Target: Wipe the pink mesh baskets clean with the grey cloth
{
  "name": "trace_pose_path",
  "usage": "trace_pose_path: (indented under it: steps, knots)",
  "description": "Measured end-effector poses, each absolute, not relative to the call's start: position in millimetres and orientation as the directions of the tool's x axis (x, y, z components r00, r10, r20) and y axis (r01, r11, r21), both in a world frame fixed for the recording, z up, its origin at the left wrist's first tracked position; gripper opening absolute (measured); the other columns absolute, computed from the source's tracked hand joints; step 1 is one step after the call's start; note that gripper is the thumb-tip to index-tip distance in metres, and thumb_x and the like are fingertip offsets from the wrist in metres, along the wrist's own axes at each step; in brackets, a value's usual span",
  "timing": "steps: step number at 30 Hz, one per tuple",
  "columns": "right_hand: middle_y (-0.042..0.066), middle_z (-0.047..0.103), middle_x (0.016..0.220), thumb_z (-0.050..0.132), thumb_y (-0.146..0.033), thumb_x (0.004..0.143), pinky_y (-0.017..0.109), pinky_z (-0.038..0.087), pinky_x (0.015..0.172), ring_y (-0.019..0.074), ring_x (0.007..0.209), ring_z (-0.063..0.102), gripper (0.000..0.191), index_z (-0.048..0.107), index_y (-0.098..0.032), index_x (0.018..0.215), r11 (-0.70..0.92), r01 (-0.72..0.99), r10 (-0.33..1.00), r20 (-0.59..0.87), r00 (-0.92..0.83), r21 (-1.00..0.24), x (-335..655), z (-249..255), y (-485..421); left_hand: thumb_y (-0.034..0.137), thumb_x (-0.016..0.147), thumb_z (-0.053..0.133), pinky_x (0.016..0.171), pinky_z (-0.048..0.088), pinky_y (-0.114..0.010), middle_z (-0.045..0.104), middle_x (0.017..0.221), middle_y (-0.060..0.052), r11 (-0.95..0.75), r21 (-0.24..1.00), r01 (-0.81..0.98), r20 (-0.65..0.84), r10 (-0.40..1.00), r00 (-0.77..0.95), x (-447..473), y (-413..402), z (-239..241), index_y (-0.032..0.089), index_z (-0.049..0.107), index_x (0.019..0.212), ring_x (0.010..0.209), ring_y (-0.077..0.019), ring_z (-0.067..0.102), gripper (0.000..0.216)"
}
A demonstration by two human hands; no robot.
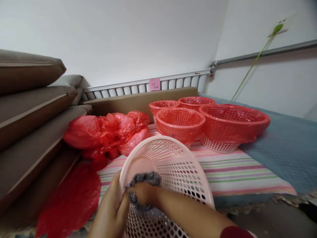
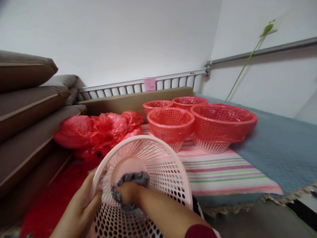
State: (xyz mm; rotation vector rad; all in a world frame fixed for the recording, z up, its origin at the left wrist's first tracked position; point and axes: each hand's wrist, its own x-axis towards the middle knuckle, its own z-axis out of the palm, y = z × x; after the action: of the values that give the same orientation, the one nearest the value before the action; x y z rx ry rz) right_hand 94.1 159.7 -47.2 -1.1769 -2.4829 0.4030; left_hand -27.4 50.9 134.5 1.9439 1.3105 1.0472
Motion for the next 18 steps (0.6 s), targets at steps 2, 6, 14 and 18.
trace_pose_path:
  steps: [2,6,14,18]
  knots:
    - [-0.002,0.065,0.064,0.073,-0.012,0.054,0.028,0.045,0.054,0.0197,0.059,0.06,0.028,0.067,-0.024,0.079,0.678,0.669,0.716,0.069,-0.695,-0.306,104.6,-48.0,152.2,0.022,0.086,0.044,0.11,0.036,-0.04,0.043,0.146,-0.009,-0.366,0.791,0.491,0.313,0.93,0.19,-26.4,50.4,133.8,0.02,0.029,0.142,0.139,-0.0258,0.03,0.059]
    - [0.007,0.068,0.087,0.063,-0.026,0.074,0.036,0.046,0.072,0.0248,0.083,0.059,0.018,0.064,-0.018,0.09,0.803,0.586,0.595,0.162,-0.787,-0.107,100.5,-15.1,160.5,0.023,0.084,0.045,0.114,0.029,-0.041,0.033,0.151,-0.007,-0.353,0.82,0.451,0.341,0.934,0.11,-24.4,53.0,134.4,0.021,0.027,0.143,0.138,-0.0247,0.032,0.062]
    - [0.016,0.061,0.107,0.046,-0.02,0.087,0.045,0.039,0.088,0.0277,0.104,0.051,0.023,0.059,-0.015,0.105,0.656,0.752,0.722,0.24,-0.648,0.057,141.5,19.0,200.7,0.016,0.084,0.041,0.113,0.032,-0.038,0.038,0.149,-0.004,-0.405,0.806,0.432,0.359,0.914,0.187,-22.0,58.5,130.6,0.023,0.027,0.145,0.138,-0.0229,0.031,0.063]
    - [0.024,0.065,0.092,0.065,-0.011,0.068,0.049,0.046,0.074,0.0352,0.088,0.059,0.025,0.063,-0.007,0.093,0.388,0.921,0.911,0.17,-0.377,-0.039,145.0,-6.5,198.2,0.012,0.08,0.041,0.113,0.033,-0.036,0.043,0.147,-0.004,-0.394,0.821,0.414,0.343,0.919,0.193,-16.6,60.8,134.4,0.022,0.031,0.143,0.138,-0.0222,0.032,0.065]
